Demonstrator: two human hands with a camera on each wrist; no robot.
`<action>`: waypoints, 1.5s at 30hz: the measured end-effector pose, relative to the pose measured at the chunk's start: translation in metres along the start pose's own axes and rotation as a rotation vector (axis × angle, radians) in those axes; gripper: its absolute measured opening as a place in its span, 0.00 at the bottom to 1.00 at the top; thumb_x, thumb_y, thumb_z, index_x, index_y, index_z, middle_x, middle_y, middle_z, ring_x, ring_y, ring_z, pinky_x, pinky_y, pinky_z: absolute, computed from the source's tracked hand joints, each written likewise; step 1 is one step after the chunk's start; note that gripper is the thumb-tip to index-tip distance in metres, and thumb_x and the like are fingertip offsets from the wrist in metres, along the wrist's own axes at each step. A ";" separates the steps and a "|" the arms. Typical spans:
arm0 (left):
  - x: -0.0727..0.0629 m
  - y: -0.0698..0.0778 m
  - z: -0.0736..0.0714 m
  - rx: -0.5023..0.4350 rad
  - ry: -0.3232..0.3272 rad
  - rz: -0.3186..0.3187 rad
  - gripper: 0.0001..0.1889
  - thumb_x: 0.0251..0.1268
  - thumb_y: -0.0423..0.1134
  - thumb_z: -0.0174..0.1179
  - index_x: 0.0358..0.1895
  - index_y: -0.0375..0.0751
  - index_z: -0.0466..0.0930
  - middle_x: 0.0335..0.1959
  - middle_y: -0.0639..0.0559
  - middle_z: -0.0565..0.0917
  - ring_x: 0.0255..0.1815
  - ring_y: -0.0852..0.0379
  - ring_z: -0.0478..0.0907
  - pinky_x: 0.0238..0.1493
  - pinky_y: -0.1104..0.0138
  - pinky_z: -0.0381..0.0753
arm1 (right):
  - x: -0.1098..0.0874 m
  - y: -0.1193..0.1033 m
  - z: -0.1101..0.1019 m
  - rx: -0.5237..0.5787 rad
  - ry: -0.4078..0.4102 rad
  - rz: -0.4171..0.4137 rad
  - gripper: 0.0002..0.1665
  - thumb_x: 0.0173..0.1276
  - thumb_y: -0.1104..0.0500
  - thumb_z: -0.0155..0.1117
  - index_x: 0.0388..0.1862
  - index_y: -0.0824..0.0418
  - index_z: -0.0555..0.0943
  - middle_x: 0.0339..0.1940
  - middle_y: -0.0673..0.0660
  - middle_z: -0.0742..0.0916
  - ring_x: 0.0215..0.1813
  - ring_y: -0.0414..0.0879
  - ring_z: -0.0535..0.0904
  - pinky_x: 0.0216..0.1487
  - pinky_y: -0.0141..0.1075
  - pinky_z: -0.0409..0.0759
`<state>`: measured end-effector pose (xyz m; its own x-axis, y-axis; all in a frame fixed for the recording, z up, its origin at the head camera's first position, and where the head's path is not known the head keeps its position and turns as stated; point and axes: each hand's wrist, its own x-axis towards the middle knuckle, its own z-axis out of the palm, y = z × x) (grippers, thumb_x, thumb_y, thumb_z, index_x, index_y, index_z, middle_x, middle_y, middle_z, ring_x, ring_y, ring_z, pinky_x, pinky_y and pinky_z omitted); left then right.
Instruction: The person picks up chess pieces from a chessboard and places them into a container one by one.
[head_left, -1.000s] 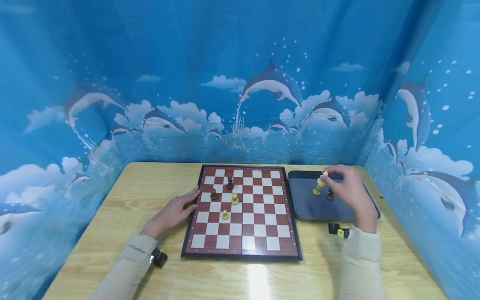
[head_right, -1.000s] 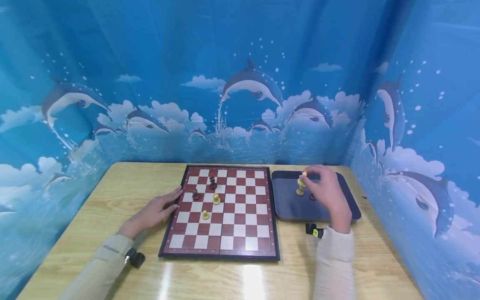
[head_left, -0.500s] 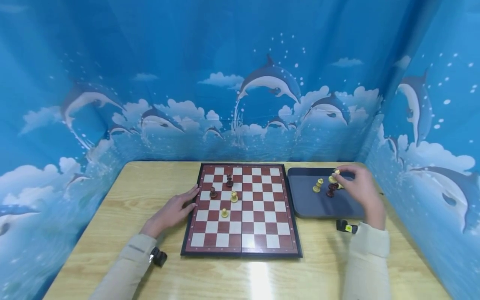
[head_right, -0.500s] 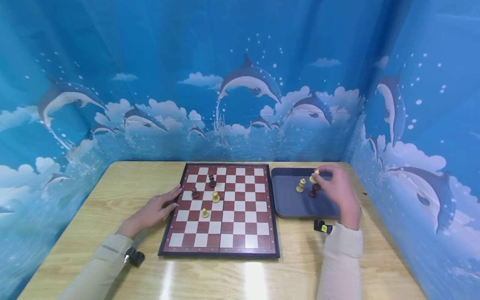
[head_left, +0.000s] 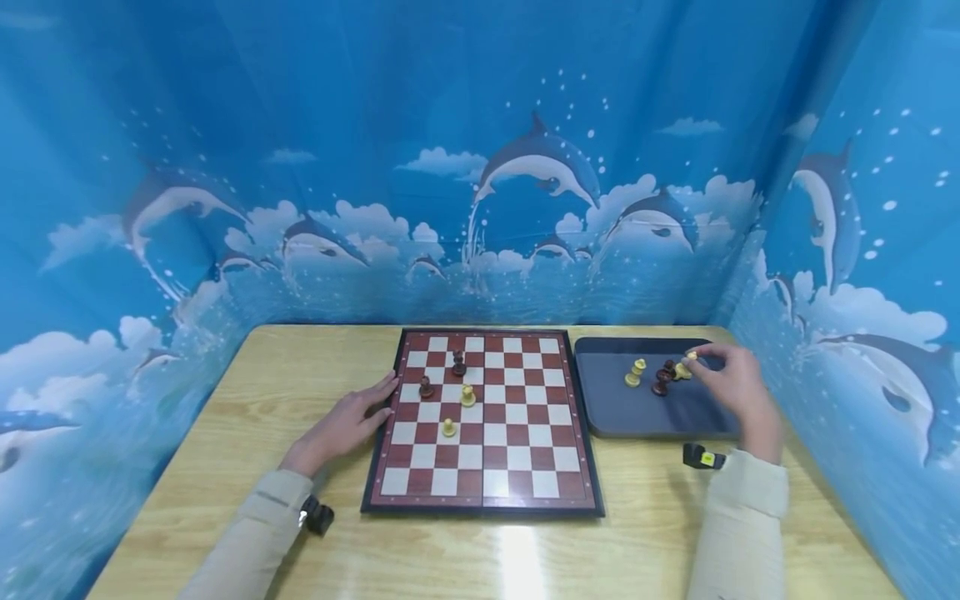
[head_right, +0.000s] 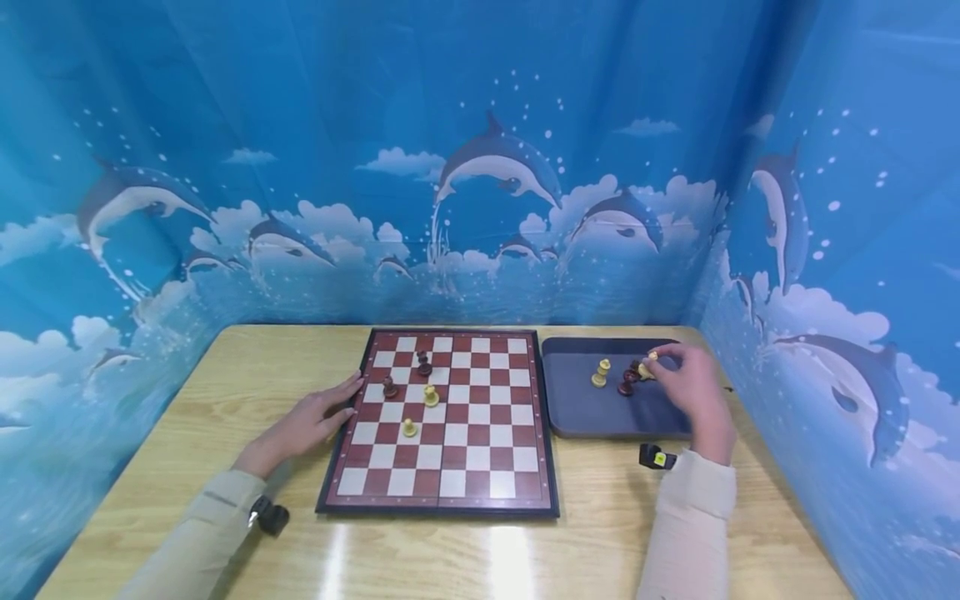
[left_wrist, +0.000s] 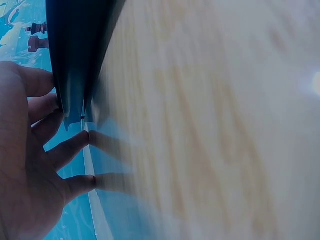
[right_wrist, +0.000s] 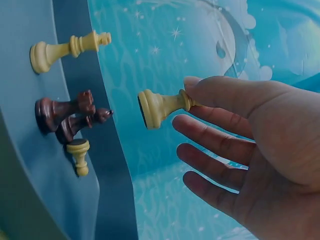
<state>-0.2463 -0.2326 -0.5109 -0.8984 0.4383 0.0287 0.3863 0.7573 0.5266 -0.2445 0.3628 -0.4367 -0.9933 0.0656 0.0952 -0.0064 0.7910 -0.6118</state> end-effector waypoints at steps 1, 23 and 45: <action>0.000 0.000 0.000 0.000 0.003 0.009 0.30 0.81 0.45 0.50 0.79 0.40 0.57 0.82 0.44 0.55 0.78 0.35 0.59 0.76 0.39 0.58 | 0.000 0.002 0.000 0.002 -0.003 0.006 0.28 0.79 0.50 0.57 0.59 0.75 0.78 0.61 0.77 0.79 0.63 0.74 0.72 0.54 0.67 0.76; 0.004 -0.005 0.002 -0.010 0.017 0.053 0.30 0.80 0.42 0.51 0.79 0.39 0.57 0.82 0.43 0.56 0.78 0.36 0.60 0.77 0.43 0.61 | 0.002 0.034 0.010 -0.050 -0.047 0.080 0.25 0.76 0.55 0.61 0.56 0.77 0.79 0.59 0.80 0.79 0.60 0.75 0.74 0.56 0.68 0.75; 0.001 -0.002 0.001 -0.020 0.014 0.023 0.29 0.80 0.42 0.51 0.78 0.37 0.59 0.82 0.44 0.57 0.79 0.37 0.59 0.77 0.43 0.61 | 0.004 0.038 0.014 -0.064 -0.067 0.091 0.22 0.75 0.55 0.62 0.55 0.75 0.81 0.56 0.78 0.82 0.54 0.70 0.78 0.46 0.58 0.80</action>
<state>-0.2477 -0.2336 -0.5129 -0.8924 0.4482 0.0525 0.4023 0.7373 0.5427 -0.2501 0.3847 -0.4706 -0.9949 0.1000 -0.0123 0.0895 0.8207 -0.5643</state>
